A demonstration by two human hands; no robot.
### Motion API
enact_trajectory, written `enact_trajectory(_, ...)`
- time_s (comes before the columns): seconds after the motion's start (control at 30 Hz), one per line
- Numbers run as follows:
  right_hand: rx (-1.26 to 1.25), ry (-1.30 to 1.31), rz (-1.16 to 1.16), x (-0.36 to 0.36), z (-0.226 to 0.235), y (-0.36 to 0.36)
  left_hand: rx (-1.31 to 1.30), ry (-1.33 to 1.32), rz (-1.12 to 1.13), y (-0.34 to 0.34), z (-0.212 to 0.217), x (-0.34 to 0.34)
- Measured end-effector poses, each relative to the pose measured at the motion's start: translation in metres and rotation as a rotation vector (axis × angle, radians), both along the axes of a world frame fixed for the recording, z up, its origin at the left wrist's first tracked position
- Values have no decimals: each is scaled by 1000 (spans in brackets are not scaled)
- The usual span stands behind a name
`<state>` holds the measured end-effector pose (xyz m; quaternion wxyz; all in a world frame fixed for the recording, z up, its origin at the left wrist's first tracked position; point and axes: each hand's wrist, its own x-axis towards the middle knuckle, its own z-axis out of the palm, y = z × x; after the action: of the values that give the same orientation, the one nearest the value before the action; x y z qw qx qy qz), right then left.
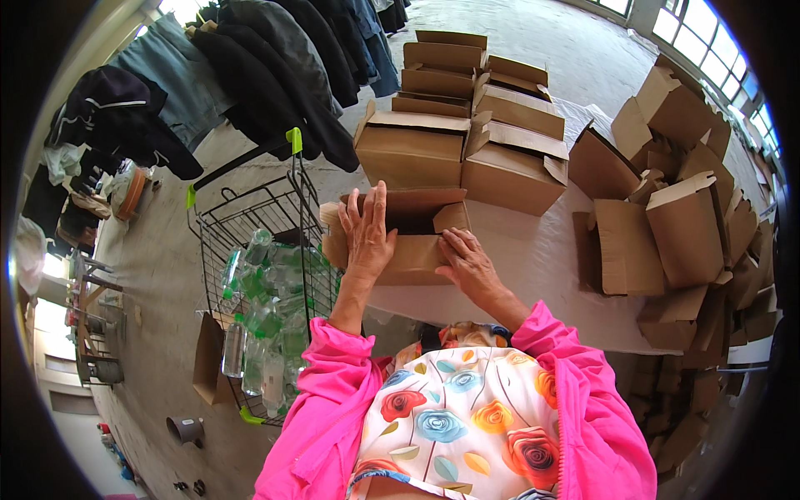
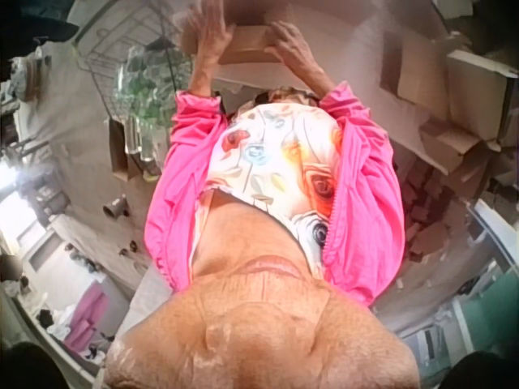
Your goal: The person places empty plastic water bottles into cardboard boxes and stacks the filled boxes on a table.
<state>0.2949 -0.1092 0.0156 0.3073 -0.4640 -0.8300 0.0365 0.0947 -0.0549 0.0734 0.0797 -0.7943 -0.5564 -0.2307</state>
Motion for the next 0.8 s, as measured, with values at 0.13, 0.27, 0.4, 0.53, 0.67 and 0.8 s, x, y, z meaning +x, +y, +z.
enact_trajectory(0.13,-18,129,-13,-1,-6,-1,-249,-68,-83,0,-20,-16)
enact_trajectory(0.27,-168,448,-125,-5,0,-8,7,-94,-1,-20,-34,-16)
enact_trajectory(0.4,-238,163,-236,-2,15,-5,9,-1,85,-30,-34,-20)
enact_trajectory(0.53,-193,-6,-304,-1,10,-1,142,-86,226,-40,-39,-27)
enact_trajectory(0.67,-195,-1,-273,3,6,2,360,-574,341,-34,-48,-44)
enact_trajectory(0.8,-392,122,-264,2,14,-2,63,-1569,391,-18,-52,-67)
